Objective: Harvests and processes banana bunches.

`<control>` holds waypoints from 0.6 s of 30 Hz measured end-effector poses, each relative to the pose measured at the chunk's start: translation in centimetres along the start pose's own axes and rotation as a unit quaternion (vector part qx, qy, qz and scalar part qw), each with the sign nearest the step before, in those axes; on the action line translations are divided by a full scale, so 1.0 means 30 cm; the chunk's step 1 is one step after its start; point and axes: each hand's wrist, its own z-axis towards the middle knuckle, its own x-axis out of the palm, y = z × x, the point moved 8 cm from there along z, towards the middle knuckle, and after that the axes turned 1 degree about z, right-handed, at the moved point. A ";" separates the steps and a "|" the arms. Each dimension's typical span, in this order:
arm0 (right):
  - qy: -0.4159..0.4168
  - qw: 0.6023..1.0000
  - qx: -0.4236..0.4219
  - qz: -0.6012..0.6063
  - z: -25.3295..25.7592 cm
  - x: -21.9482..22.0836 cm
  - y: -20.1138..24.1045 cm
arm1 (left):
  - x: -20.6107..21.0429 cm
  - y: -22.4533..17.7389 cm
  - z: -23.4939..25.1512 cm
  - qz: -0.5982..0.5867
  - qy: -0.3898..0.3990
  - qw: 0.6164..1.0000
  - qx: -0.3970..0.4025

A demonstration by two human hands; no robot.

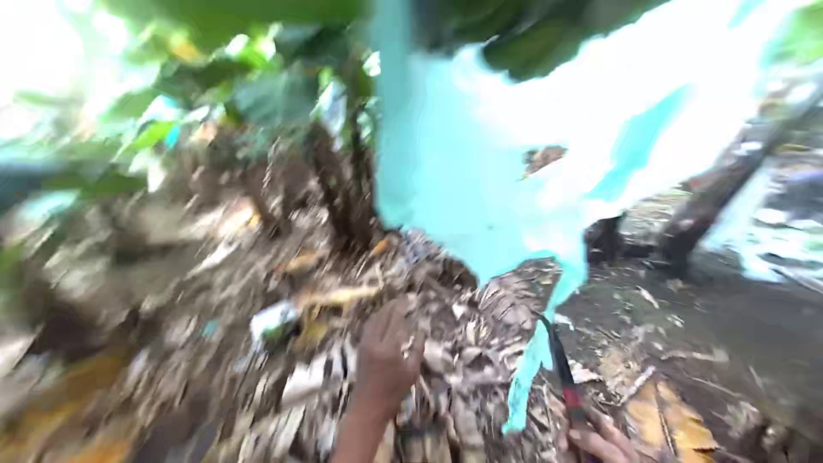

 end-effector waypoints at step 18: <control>0.058 0.918 -0.388 -0.055 0.382 0.278 1.488 | 0.240 -1.525 1.570 0.335 -0.072 0.906 0.249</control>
